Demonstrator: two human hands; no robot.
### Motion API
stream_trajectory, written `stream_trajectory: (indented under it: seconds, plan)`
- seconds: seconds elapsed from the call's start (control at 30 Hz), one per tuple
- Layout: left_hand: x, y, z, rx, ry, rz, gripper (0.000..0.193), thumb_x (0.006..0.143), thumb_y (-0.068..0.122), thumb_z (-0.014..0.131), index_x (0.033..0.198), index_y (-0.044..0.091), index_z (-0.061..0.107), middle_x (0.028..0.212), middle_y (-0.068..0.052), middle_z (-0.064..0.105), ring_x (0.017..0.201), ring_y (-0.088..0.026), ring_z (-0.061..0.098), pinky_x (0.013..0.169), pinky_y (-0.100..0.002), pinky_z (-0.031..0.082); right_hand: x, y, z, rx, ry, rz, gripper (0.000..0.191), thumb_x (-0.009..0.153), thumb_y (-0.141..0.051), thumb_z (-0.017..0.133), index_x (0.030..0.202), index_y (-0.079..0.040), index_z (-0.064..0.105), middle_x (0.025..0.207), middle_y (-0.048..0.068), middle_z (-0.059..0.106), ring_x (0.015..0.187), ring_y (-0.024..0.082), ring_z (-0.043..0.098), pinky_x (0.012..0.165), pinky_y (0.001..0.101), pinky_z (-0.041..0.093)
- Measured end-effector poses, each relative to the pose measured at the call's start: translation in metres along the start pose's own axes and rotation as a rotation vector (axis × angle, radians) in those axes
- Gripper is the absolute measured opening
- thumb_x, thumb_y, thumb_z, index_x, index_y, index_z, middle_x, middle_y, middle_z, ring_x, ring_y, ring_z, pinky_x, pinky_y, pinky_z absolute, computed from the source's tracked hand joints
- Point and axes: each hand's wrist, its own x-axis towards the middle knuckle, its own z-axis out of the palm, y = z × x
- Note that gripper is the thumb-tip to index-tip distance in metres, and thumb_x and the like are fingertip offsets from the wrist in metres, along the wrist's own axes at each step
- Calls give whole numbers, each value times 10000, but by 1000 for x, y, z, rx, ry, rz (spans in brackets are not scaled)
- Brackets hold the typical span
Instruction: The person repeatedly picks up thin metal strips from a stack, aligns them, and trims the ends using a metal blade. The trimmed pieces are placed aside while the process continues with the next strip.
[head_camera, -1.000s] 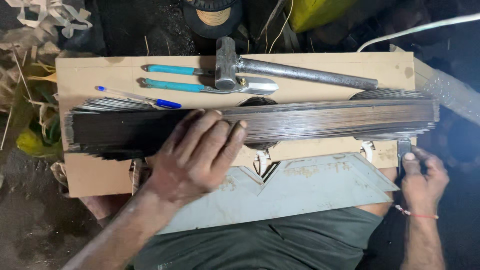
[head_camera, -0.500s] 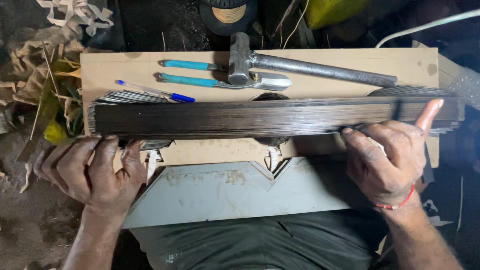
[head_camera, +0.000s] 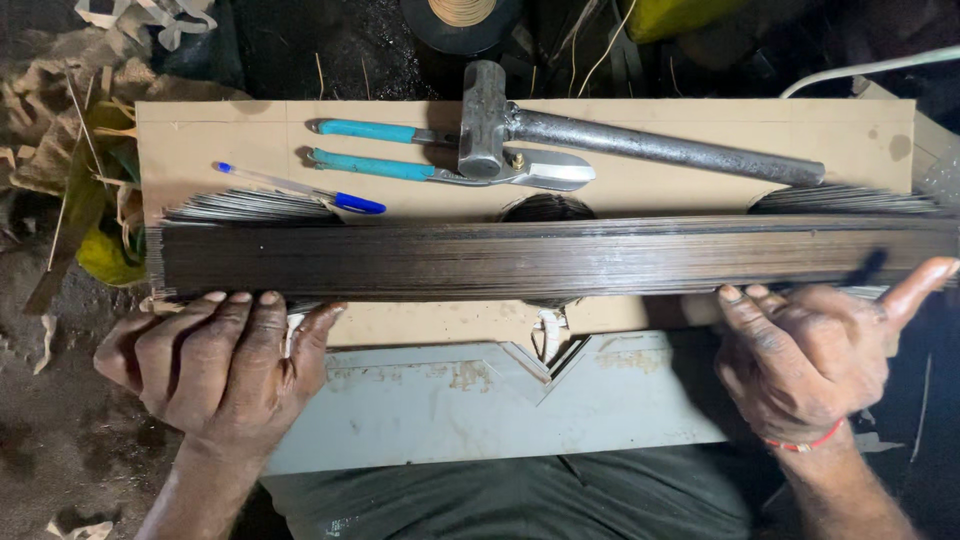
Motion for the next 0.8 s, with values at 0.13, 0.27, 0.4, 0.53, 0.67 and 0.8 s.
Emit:
stream_trajectory:
  seconds: [0.13,0.27,0.4,0.53,0.67,0.8]
  plan:
    - [20,2,-9,17,-49,28,434,877,491,821,799,84,692,795,-23,598,864,-262,577,917,-501,388,0,5,-11,51,-112,57,276,755,-67,804,1027,-110,825,761,53,522,866,253,585,1305,683,123]
    - [26,0,-6,-10,-63,37,413,865,442,828,735,97,642,825,-41,563,862,-280,529,876,-536,377,4,7,-11,119,-119,89,203,809,-101,807,1009,-74,792,809,50,550,892,238,583,1337,610,163]
    - [19,-5,3,-99,-62,-52,399,909,431,829,759,131,613,921,-30,500,934,-285,457,920,-546,347,26,3,-13,121,-137,88,222,702,-126,785,914,-65,751,820,84,548,848,262,557,1339,636,182]
    - [10,-2,-9,-197,-99,-180,388,962,486,887,969,151,692,1139,0,523,1093,-262,477,1023,-514,336,37,-12,-25,27,-130,-22,213,821,-137,823,1008,-62,753,892,73,639,892,260,615,1338,612,219]
    - [16,14,-32,-150,-76,-222,512,858,467,898,1244,215,675,1506,-155,425,1344,-374,409,1135,-563,283,11,-42,-41,243,-197,-151,383,773,-186,794,1127,-77,698,1136,165,698,1110,328,667,1281,658,301]
    - [20,71,-51,-412,-241,-41,904,755,579,870,1470,172,496,1514,-284,322,1442,-438,317,1234,-657,213,1,-55,-26,404,-529,-171,720,583,-392,897,1184,-92,636,1399,290,543,1322,474,486,1150,677,242]
